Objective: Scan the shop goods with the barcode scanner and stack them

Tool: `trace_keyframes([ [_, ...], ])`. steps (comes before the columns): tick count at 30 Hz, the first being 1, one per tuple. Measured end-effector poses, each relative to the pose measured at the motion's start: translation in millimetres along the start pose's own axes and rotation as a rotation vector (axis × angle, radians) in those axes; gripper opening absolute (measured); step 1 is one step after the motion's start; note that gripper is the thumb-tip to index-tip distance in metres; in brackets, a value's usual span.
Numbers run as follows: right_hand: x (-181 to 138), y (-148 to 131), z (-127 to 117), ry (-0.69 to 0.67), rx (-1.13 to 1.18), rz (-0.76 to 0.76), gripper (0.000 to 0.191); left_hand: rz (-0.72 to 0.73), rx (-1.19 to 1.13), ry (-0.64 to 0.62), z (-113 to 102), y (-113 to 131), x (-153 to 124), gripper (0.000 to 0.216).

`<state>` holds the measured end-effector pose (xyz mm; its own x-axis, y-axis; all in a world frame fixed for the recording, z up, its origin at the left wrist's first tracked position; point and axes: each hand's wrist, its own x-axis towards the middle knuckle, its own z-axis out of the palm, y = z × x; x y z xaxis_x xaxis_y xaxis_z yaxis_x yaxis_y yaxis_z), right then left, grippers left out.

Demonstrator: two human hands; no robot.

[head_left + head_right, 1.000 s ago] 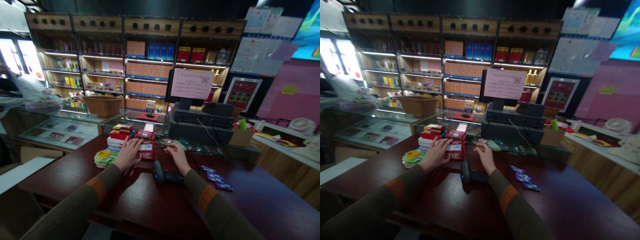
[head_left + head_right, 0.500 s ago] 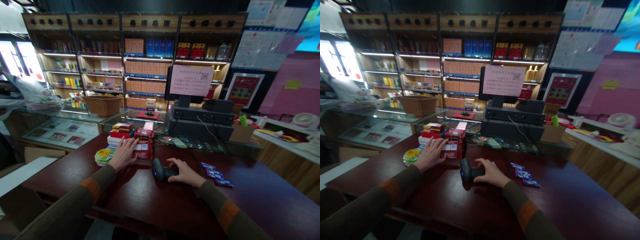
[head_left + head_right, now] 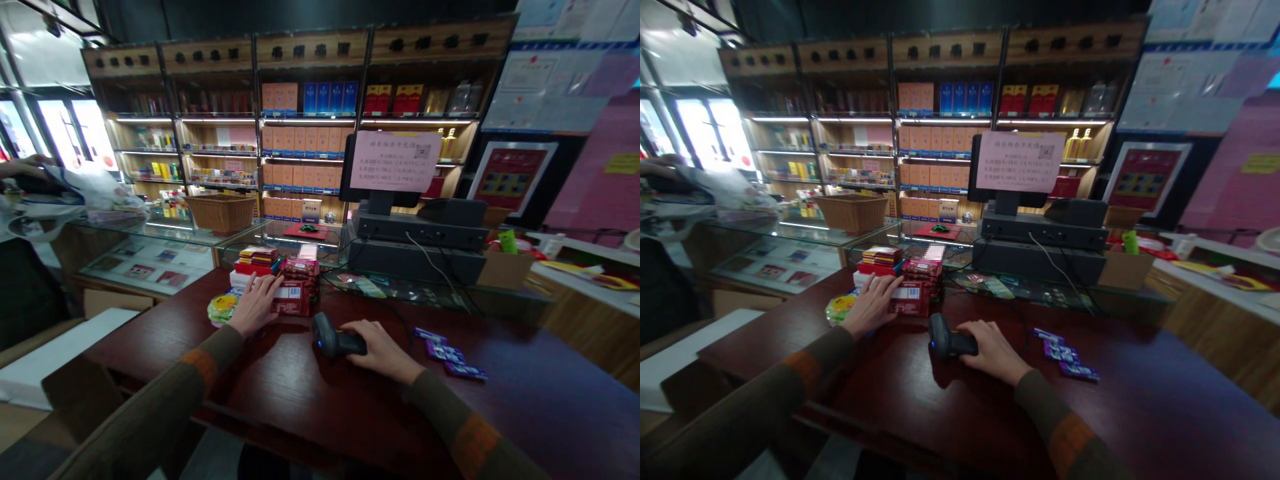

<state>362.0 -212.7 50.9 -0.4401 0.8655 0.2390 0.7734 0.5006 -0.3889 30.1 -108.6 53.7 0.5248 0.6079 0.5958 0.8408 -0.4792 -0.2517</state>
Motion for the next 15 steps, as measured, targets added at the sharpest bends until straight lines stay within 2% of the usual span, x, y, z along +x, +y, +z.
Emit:
trace_keyframes([
  [3, 7, -12, -9, 0.034, -0.004, -0.050, 0.050, -0.001, 0.008, 0.002, 0, -2, -1, 0.088],
  [8, 19, -31, -19, 0.041, -0.029, -0.119, 0.042, -0.005, 0.012, -0.002, -2, -4, -2, 0.087],
  [15, 26, -39, -21, 0.035, -0.049, -0.138, 0.040, -0.011, -0.006, 0.004, -4, -6, -5, 0.090],
])
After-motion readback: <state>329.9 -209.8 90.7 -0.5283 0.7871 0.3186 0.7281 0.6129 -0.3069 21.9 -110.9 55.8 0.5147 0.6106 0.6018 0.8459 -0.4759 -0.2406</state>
